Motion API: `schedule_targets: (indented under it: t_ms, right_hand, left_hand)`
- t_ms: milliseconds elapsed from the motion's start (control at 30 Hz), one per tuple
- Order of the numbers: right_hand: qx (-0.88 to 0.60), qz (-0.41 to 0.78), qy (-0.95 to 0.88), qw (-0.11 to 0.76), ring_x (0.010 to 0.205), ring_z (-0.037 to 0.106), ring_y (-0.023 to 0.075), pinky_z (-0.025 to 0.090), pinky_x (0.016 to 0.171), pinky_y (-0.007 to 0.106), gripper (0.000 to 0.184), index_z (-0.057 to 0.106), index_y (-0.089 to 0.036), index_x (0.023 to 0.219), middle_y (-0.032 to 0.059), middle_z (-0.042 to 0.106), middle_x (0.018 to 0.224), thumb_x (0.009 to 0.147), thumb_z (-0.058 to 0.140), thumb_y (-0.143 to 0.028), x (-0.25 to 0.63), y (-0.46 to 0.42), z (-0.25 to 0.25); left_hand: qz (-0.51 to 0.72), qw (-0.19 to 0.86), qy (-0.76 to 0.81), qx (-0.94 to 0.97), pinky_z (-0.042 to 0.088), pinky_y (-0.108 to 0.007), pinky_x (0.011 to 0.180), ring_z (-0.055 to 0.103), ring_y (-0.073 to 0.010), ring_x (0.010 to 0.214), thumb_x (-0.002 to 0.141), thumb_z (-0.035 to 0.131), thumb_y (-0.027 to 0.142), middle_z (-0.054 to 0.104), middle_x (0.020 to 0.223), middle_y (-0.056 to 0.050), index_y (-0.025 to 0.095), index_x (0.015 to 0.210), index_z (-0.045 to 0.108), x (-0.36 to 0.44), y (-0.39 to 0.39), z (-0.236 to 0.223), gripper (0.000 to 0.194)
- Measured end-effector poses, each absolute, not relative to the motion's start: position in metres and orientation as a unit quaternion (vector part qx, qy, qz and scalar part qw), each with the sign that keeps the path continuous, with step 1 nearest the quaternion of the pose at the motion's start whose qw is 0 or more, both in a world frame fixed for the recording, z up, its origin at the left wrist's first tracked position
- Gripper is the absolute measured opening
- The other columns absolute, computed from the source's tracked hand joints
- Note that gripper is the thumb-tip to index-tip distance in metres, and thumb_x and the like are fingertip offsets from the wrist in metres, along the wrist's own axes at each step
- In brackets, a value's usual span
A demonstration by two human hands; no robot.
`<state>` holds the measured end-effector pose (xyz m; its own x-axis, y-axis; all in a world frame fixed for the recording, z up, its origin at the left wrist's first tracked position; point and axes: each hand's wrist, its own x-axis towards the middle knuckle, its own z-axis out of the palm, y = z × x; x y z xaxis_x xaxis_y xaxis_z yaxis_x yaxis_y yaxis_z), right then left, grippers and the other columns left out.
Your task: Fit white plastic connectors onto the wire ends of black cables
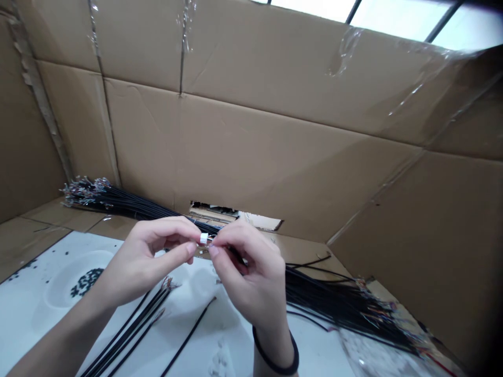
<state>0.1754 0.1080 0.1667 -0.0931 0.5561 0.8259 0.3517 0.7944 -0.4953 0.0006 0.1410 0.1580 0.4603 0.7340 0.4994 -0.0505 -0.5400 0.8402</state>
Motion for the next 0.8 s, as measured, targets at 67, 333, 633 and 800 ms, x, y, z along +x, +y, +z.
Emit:
schedule_targets:
  t_ms: [67, 333, 633, 800]
  right_hand:
    - [-0.310, 0.080, -0.741, 0.590, 0.055, 0.041, 0.0057, 0.034, 0.049, 0.021, 0.016, 0.058, -0.018, 0.078, -0.0046, 0.053, 0.068, 0.081, 0.057, -0.003, 0.1755, 0.1086, 0.1672]
    - [-0.283, 0.074, -0.751, 0.592, 0.061, 0.049, 0.0075, 0.038, 0.050, 0.019, 0.016, 0.059, -0.018, 0.078, -0.0025, 0.059, 0.070, 0.081, 0.056, -0.003, 0.1747, 0.1056, 0.1691]
    - [-0.313, 0.136, -0.702, 0.625, 0.078, 0.063, 0.0145, 0.050, 0.053, 0.022, 0.013, 0.061, -0.020, 0.078, 0.0039, 0.065, 0.087, 0.081, 0.058, -0.007, 0.1753, 0.1023, 0.1685]
    - [-0.349, 0.175, -0.652, 0.650, 0.067, 0.063, 0.0130, 0.049, 0.048, 0.022, 0.011, 0.063, -0.019, 0.079, 0.0042, 0.067, 0.085, 0.082, 0.059, -0.010, 0.1730, 0.1045, 0.1663]
  left_hand:
    - [0.450, 0.437, 0.243, 0.740, 0.049, -0.018, 0.066, 0.058, -0.0087, 0.071, 0.093, 0.060, 0.027, 0.065, 0.083, 0.003, 0.025, 0.092, 0.068, 0.0009, 0.1417, 0.1580, 0.009]
    - [0.412, 0.499, 0.222, 0.730, 0.048, -0.016, 0.062, 0.058, -0.0077, 0.064, 0.094, 0.057, 0.031, 0.062, 0.067, 0.003, 0.019, 0.081, 0.067, 0.0046, 0.1434, 0.1606, 0.021]
    - [0.430, 0.497, 0.227, 0.719, 0.047, -0.020, 0.058, 0.057, -0.0106, 0.061, 0.092, 0.061, 0.032, 0.061, 0.064, 0.000, 0.017, 0.082, 0.068, 0.0066, 0.1419, 0.1587, 0.019]
    - [0.439, 0.425, 0.260, 0.748, 0.047, -0.021, 0.057, 0.057, -0.0114, 0.062, 0.092, 0.059, 0.032, 0.062, 0.069, -0.001, 0.016, 0.082, 0.067, 0.0079, 0.1401, 0.1569, 0.020]
